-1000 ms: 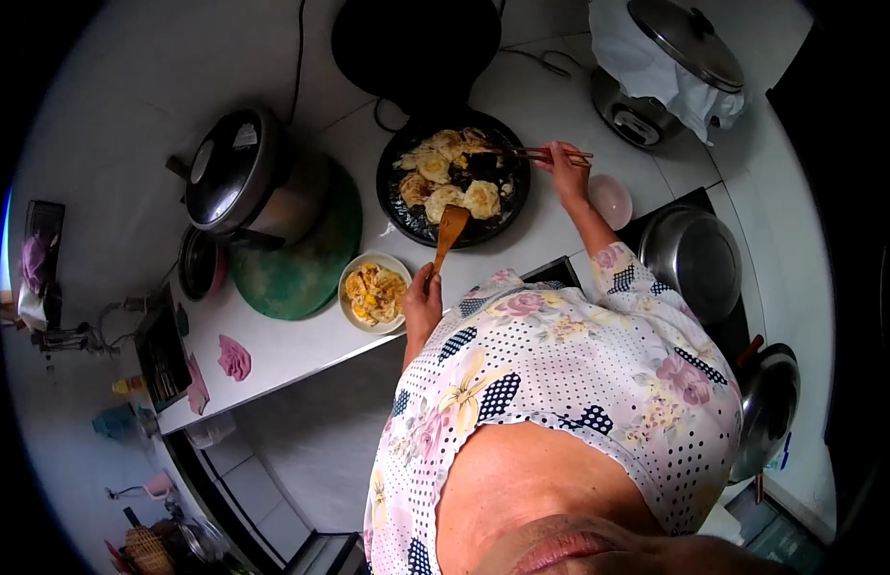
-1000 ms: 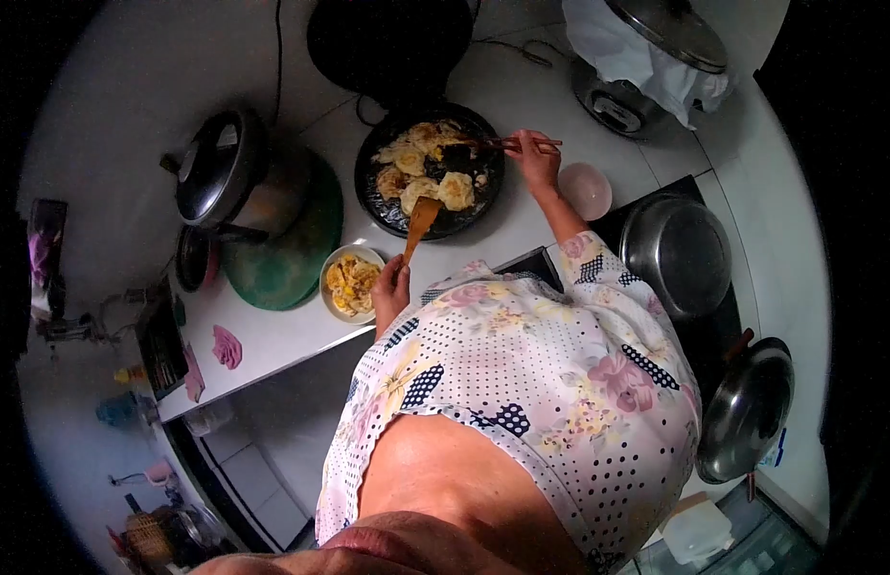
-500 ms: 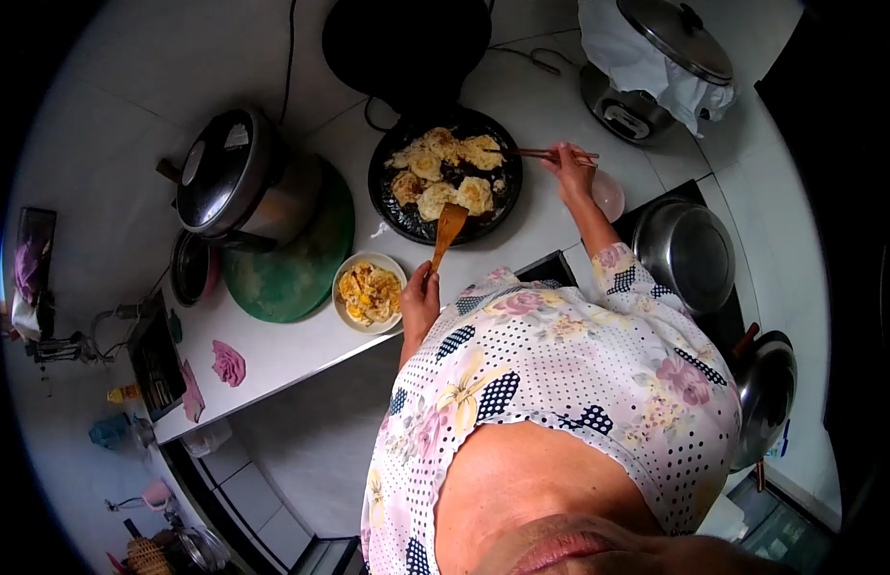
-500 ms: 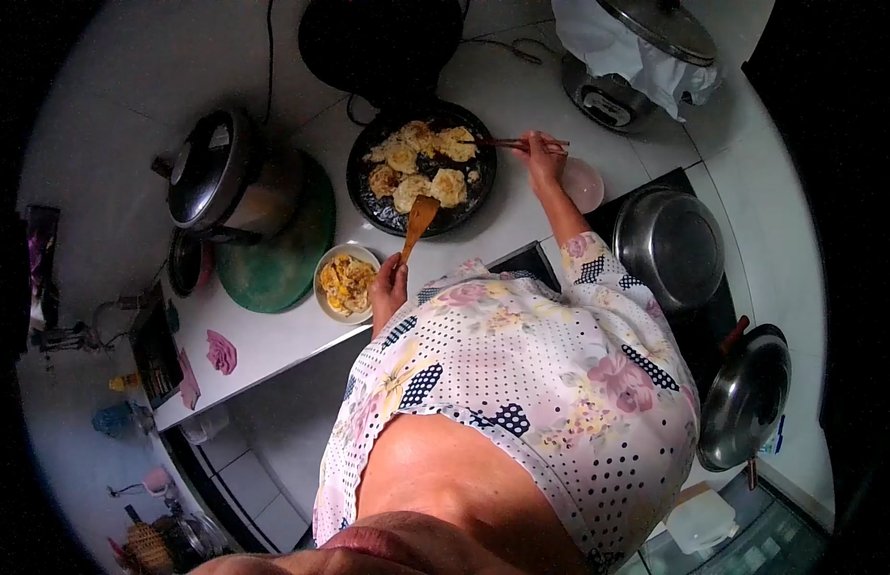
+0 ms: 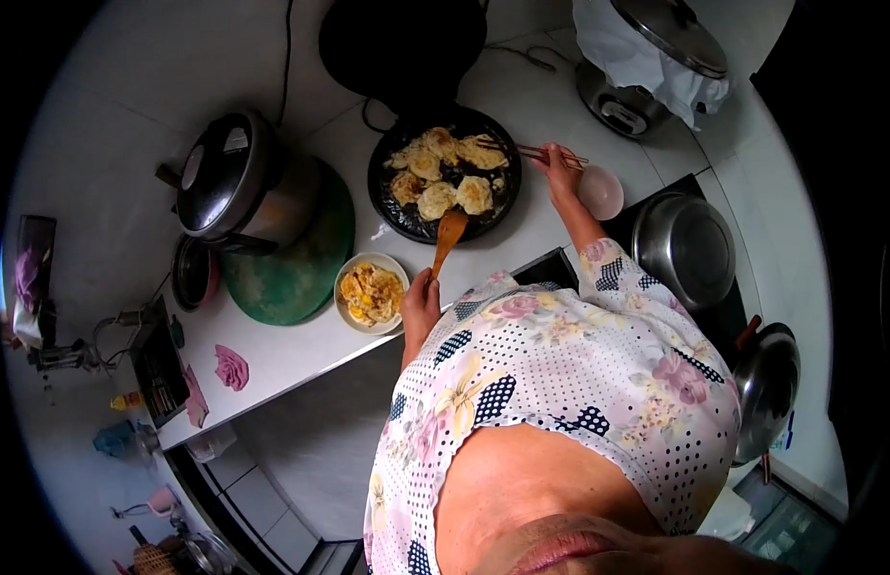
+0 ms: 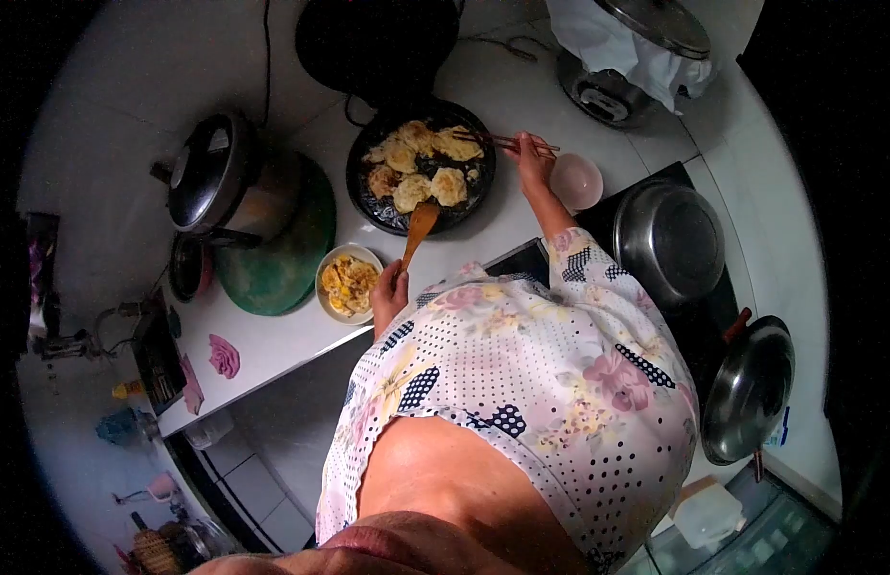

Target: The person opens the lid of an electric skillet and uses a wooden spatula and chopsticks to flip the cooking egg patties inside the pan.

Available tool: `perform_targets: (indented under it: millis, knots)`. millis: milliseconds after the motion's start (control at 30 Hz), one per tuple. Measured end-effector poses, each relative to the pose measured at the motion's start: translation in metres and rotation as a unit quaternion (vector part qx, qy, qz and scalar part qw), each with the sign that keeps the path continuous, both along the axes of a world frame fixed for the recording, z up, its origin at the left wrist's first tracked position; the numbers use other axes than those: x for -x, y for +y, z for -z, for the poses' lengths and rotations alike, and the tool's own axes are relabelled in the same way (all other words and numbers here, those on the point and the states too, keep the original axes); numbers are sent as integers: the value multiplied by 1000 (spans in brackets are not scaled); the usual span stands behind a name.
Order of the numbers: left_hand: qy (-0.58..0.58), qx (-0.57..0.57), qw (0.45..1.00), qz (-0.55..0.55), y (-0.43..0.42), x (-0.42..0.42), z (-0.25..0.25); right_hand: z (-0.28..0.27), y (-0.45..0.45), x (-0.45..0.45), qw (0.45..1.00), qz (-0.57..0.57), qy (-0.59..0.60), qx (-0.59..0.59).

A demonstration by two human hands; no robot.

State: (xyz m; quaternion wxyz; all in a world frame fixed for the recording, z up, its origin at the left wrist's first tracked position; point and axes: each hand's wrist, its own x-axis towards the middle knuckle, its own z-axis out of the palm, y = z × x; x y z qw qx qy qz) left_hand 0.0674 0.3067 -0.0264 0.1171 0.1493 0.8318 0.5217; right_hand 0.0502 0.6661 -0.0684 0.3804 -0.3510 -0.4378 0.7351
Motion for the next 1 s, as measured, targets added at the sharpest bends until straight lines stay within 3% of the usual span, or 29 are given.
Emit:
perform_targets:
  millis: [433, 733, 833, 933, 1000]
  knots:
    - [-20, -1, 1000, -13, -1, -3, -6, -17, 10, -24, 999, -3, 25, -24]
    - [-29, 16, 999, 18, 6, 1, -13, 9, 8, -8, 994, -54, 32, 89]
    - [-88, 35, 995, 17, 8, 3, -30, 4, 5, -3, 988, -89, 47, 121]
    - [-13, 7, 1000, 10, 5, 2, -11, 11, 12, -1, 983, -118, 100, 98]
    - [-11, 16, 1000, 1, 5, 1, -14, -14, 14, -4, 991, -97, 59, 65]
